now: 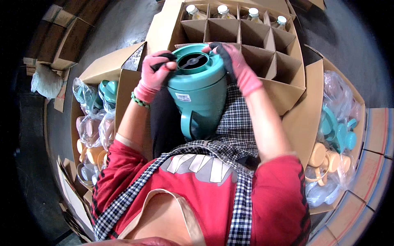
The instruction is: The person sits on the floor and packs plastic pitchers into cardboard boxes. They remove pitchers from plastic bags, separate the lids from the bodies, and place the components into designated slots within the boxes.
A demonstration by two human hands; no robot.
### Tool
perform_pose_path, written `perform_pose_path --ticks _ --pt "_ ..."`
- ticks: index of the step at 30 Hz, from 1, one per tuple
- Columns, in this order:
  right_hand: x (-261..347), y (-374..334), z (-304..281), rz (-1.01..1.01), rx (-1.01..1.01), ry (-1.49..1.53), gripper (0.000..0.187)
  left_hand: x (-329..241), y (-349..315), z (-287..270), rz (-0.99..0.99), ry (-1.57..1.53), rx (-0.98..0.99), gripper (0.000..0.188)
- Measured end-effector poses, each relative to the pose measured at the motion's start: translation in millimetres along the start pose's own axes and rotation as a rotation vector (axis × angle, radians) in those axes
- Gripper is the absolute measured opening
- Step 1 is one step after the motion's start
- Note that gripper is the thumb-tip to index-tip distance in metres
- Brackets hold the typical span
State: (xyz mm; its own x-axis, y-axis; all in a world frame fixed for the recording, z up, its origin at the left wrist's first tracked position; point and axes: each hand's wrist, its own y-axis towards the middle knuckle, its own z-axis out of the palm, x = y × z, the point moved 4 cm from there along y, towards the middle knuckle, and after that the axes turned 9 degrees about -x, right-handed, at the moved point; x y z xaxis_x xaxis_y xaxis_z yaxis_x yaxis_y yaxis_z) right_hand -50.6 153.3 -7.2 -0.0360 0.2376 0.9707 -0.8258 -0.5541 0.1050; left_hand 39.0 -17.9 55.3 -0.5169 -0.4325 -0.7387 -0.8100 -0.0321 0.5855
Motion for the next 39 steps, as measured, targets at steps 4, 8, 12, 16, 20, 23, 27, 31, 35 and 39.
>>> perform_pose_path --ticks 4,8,12,16,20,23,27,31,35,39 --pt "-5 3 -3 0.156 -0.089 0.142 0.04 -12 2 7 0.12 0.208 -0.024 0.021" --pt "-10 32 -7 0.273 0.222 0.273 0.042 -76 -4 67 0.285 0.518 -0.024 0.032" --pt "-24 18 -15 0.222 0.115 0.321 0.038 -34 3 38 0.118 0.231 0.022 0.028" --pt "-21 -2 -11 -0.118 -0.204 -0.1 0.04 -12 5 7 0.101 -0.022 0.179 0.02" --pt "-18 23 -16 0.286 0.165 0.324 0.041 -50 -1 46 0.261 0.383 0.045 0.019" --pt "-31 29 -2 0.506 0.23 0.618 0.033 -59 -2 59 0.151 0.493 0.021 0.026" --pt "-43 19 -21 0.187 0.136 0.399 0.034 -36 -1 36 0.223 0.248 0.011 0.021" --pt "-28 -1 -21 -0.039 -0.207 -0.099 0.031 -10 -2 17 0.169 0.119 0.024 0.02" --pt "-14 -22 -11 0.026 -0.381 -0.076 0.029 2 2 11 0.138 0.063 0.098 0.016" --pt "-12 -46 -2 -0.122 -0.661 -0.33 0.025 56 0 -5 -0.313 -0.09 0.036 0.017"
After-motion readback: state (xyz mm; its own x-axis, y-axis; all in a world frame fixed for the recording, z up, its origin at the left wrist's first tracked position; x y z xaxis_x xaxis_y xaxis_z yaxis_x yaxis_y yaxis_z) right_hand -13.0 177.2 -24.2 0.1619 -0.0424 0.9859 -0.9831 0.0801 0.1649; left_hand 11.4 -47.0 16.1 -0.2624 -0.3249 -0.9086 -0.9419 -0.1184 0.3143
